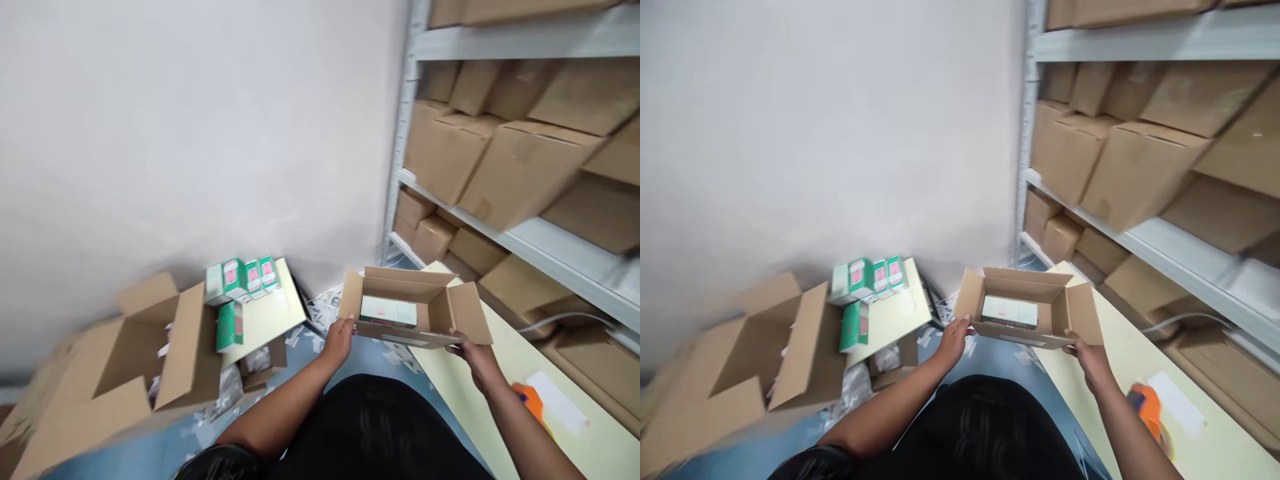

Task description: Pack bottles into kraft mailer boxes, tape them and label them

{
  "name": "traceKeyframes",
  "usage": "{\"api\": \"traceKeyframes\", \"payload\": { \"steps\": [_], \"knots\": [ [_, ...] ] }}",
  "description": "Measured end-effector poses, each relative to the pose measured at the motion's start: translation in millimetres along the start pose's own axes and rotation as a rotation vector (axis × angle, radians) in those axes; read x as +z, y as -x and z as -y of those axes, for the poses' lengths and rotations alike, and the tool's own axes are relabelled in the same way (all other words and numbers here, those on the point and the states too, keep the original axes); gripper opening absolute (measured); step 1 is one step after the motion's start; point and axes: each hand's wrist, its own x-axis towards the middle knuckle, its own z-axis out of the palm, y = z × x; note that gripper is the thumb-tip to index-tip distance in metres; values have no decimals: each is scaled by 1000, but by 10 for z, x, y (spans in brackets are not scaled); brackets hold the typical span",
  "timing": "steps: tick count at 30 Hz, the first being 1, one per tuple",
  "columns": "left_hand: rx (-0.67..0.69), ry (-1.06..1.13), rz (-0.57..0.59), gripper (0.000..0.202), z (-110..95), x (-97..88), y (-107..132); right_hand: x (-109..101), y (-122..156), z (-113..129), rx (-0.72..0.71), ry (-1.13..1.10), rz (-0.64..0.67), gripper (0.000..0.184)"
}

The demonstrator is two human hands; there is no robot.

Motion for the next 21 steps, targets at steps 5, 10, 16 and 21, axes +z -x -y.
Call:
{"api": "traceKeyframes", "payload": {
  "steps": [5, 10, 16, 21],
  "knots": [
    [78, 11, -201, 53, 17, -907, 455, 883, 214, 331, -49, 128, 138, 61],
    [212, -12, -288, 59, 167, -2042, 956, 1920, 746, 501, -192, 150, 269, 49],
    [299, -173, -294, 48, 213, -3789, 1411, 3017, 1485, 452, -247, 151, 412, 52],
    [43, -387, -489, 34, 533, -5436, 1059, 3542, 1893, 382, -253, 181, 416, 62]
  ]
}}
